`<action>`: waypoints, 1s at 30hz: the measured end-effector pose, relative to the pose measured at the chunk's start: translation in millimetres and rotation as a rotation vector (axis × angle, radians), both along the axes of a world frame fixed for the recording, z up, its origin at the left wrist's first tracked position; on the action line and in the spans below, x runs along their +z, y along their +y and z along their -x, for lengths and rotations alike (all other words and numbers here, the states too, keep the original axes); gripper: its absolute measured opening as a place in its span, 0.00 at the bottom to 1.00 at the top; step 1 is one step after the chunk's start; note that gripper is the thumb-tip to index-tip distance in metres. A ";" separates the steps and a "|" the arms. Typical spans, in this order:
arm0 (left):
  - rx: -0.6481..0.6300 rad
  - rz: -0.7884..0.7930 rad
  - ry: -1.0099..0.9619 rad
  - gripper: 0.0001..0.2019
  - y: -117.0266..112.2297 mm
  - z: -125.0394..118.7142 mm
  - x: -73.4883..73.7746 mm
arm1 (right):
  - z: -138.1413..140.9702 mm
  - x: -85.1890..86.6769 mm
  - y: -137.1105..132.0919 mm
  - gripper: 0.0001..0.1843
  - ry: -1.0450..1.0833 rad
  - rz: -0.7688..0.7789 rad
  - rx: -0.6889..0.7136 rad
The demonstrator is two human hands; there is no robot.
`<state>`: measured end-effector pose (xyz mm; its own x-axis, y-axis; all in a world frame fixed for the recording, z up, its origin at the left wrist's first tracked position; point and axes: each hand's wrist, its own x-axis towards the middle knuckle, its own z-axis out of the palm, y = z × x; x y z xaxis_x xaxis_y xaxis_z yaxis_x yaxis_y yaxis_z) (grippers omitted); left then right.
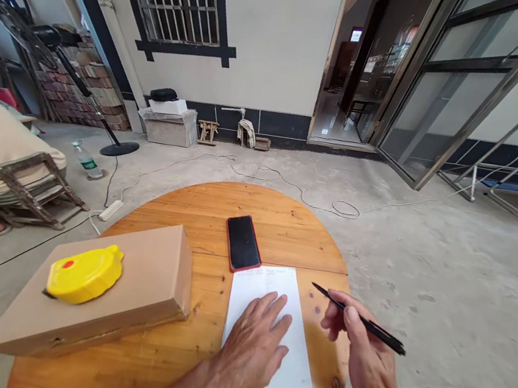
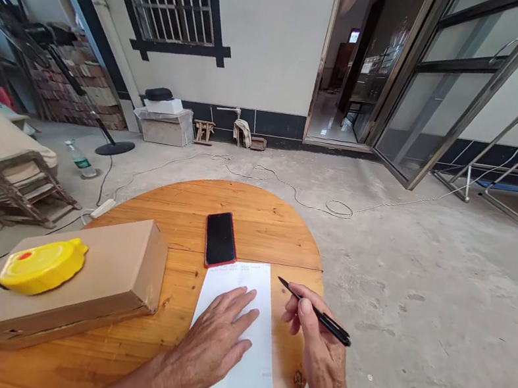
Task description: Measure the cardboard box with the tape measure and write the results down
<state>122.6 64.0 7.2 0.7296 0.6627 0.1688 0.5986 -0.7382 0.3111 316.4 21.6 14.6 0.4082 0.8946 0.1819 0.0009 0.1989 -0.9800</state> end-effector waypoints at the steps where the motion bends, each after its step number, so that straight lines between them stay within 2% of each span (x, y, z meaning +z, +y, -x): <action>1: 0.007 0.003 -0.005 0.21 2.1 -1.8 -3.1 | 0.5 -1.5 4.4 0.14 -0.018 0.004 0.010; 8: -0.036 0.085 -0.007 0.24 10.2 1.7 -19.3 | 12.4 -2.2 48.2 0.10 -0.184 0.054 -0.019; 13: -0.054 0.077 -0.023 0.25 12.9 4.5 -24.1 | 21.7 -16.3 73.0 0.10 -0.258 0.121 0.081; 16: -0.060 0.063 -0.047 0.26 14.1 4.2 -26.4 | 24.5 -24.2 78.5 0.09 -0.316 0.171 0.094; 20: -0.054 0.062 -0.067 0.26 14.1 3.3 -28.9 | 25.9 -30.1 81.2 0.10 -0.278 0.211 0.061; 25: -0.001 0.079 -0.083 0.30 12.6 3.4 -31.9 | 27.8 -35.0 84.1 0.11 -0.306 0.241 0.064; 30: 0.038 0.103 -0.115 0.32 11.0 4.7 -34.3 | 28.0 -39.9 85.6 0.12 -0.468 0.227 0.068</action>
